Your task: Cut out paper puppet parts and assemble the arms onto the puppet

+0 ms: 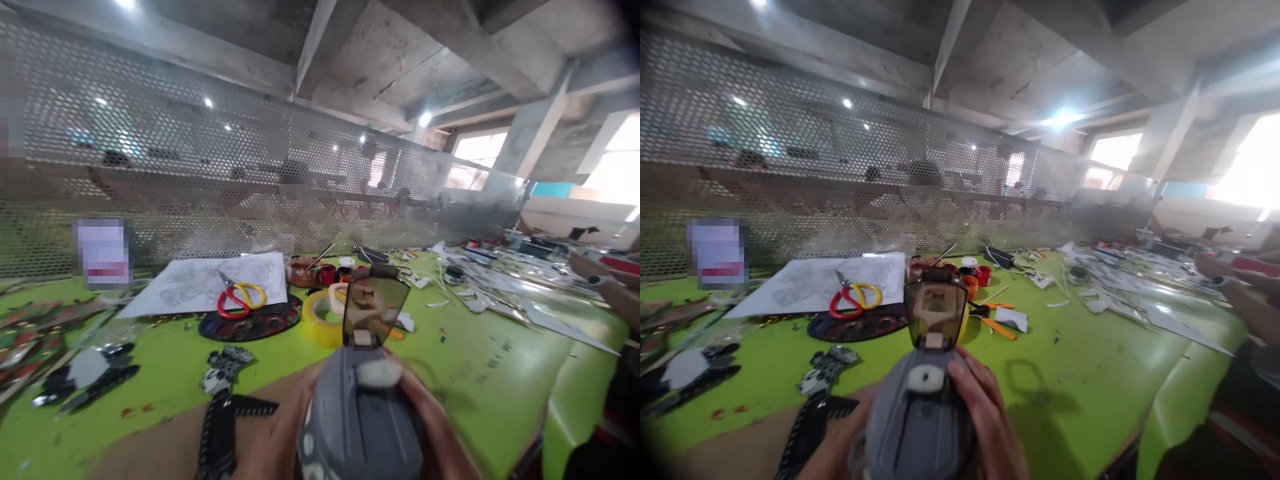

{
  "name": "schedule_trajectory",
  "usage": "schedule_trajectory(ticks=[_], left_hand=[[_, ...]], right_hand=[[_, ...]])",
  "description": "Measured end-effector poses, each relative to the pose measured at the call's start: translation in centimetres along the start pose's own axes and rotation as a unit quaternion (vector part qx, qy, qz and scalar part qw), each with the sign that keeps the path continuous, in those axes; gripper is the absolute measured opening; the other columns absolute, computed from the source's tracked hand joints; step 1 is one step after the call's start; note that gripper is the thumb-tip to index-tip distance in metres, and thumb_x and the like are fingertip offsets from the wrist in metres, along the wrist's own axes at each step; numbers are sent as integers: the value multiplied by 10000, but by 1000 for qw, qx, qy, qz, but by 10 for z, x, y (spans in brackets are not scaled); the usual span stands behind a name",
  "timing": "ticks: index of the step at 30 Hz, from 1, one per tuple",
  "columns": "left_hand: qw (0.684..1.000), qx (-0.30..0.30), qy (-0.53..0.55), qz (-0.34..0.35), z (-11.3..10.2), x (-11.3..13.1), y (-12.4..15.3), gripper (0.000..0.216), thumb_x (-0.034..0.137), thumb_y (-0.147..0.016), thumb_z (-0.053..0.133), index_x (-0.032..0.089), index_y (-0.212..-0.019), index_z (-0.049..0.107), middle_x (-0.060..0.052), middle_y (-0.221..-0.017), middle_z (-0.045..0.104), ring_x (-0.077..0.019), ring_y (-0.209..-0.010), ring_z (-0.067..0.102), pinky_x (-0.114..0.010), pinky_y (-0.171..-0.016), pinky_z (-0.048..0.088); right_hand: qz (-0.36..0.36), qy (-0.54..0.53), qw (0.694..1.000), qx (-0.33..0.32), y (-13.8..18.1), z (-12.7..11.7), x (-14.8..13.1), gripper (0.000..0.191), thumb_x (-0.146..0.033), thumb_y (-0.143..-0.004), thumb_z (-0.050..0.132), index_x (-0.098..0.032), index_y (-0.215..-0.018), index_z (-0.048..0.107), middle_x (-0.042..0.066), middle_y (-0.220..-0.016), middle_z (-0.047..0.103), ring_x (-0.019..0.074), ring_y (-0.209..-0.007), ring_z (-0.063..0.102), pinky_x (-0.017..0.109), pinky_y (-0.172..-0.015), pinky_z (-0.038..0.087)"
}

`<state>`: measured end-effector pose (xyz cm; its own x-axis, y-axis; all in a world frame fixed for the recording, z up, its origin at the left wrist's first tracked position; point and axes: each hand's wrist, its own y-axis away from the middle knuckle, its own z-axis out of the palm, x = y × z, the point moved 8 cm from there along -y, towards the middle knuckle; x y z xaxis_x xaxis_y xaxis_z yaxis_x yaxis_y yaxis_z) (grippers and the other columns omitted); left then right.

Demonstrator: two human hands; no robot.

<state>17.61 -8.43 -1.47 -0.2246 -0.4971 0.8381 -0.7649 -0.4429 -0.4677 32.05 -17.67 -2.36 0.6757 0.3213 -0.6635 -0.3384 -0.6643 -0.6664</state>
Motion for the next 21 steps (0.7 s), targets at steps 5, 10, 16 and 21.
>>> schedule_trajectory(ticks=[5,10,16,21], left_hand=[[999,-39,14,-4,6,40,-14,950,409,-746,772,327,-1516,221,-99,-1518,387,-353,-1389,360,-488,-1133,346],[999,-26,23,17,4,30,-7,922,452,-753,753,327,-1505,234,-107,-1511,393,-355,-1352,416,-489,-1126,346],[995,-17,-43,86,3,17,-4,1012,386,-689,818,340,-1497,210,-115,-1502,399,-365,-1352,409,-500,-1132,324],[993,3,-40,114,3,17,-6,1005,408,-672,821,341,-1482,230,-119,-1479,421,-366,-1341,421,-506,-1112,353]], right_hand=[[-51,12,999,-3,-14,-15,-41,718,-606,-819,621,-266,-1429,454,107,-1398,547,364,-1271,514,462,-1044,457],[-93,126,988,8,-25,-32,-72,625,-539,-874,592,-291,-1424,431,98,-1349,556,308,-1231,528,416,-1013,467],[-59,90,993,-52,-55,-39,-93,244,-337,-923,572,-299,-1159,625,49,-1174,602,227,-1103,565,315,-913,480],[-16,27,991,-130,-82,-26,-100,103,-260,-900,606,-222,-860,693,24,-863,619,169,-843,597,263,-748,478]])
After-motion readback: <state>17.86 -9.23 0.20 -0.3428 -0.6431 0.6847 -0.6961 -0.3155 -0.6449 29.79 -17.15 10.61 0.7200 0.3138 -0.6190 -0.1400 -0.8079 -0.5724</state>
